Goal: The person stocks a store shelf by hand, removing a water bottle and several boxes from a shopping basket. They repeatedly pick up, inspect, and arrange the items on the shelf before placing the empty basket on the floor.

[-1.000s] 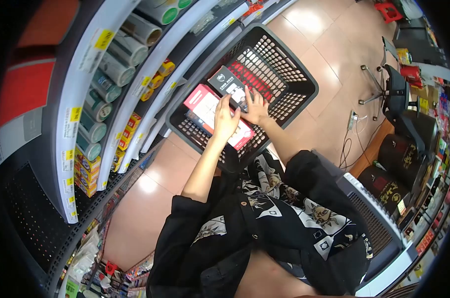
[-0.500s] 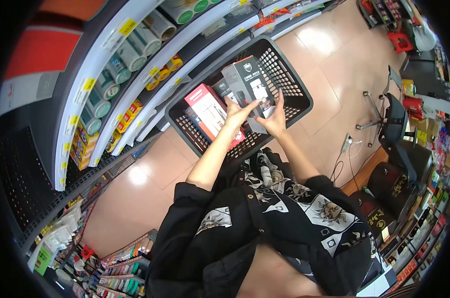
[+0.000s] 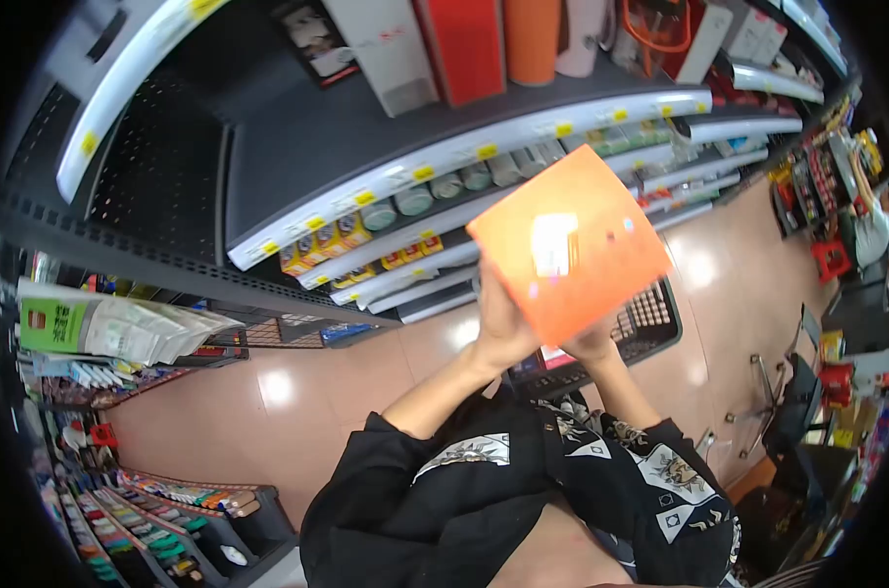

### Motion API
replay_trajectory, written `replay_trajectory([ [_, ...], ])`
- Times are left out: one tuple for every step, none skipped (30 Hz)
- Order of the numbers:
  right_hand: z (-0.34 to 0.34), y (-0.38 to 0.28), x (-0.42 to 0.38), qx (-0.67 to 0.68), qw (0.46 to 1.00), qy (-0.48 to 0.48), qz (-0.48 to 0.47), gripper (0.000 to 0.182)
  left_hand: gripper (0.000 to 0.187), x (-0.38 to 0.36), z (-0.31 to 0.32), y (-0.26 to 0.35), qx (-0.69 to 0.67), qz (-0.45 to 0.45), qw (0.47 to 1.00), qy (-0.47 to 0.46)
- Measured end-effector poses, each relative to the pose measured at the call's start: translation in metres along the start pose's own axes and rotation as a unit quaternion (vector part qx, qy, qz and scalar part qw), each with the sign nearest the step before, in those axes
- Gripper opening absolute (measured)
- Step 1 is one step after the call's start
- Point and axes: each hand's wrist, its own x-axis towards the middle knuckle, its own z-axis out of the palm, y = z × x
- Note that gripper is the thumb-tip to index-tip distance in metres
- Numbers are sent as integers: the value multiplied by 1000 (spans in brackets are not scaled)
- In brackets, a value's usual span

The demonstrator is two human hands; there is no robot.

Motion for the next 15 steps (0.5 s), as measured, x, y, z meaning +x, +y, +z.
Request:
replay_trajectory([
  [2, -15, 35, -89, 990, -87, -62, 97, 83, 9, -32, 19, 112, 216, 970, 24],
  [26, -9, 53, -89, 990, -84, -74, 97, 71, 23, -59, 17, 92, 263, 957, 74],
  [56, 6, 70, 18, 993, -23, -117, 88, 60, 38, -78, 12, 72, 309, 941, 121],
  [89, 19, 85, 126, 979, 38, -157, 80, 51, 40, -93, 3, -35, 184, 965, 184],
  [116, 20, 103, 233, 948, 97, -195, 72, 40, 52, -134, 32, 54, 169, 973, 148],
  [129, -2, 128, 211, 938, 120, -246, 71, 35, 65, -153, 22, -4, 183, 961, 206],
  [139, -25, 152, 188, 925, 144, -297, 70, 33, 78, -193, 0, -233, 88, 956, 154],
  [152, -31, 165, 180, 927, 133, -302, 73, 33, 99, -233, -41, 84, 233, 954, 172],
  [165, -36, 177, 171, 928, 123, -306, 77, 37, 99, -230, 1, 66, 438, 878, 181],
  [182, -47, 187, 160, 922, 153, -318, 76, 39, 94, -247, 6, 41, 399, 903, 151],
  [197, -55, 196, 149, 915, 182, -328, 75, 42, 92, -264, 14, 17, 358, 926, 121],
  [208, -56, 204, 138, 920, 176, -323, 78, 45, 101, -268, 16, 13, 413, 901, 134],
  [222, -53, 212, 140, 918, 179, -324, 78, 45, 104, -277, 23, 15, 415, 900, 133],
  [235, -51, 220, 154, 925, 166, -304, 79, 48, 106, -285, 28, 39, 316, 935, 154],
  [244, -47, 224, 168, 931, 153, -284, 80, 50, 109, -292, 31, 61, 213, 960, 174],
])
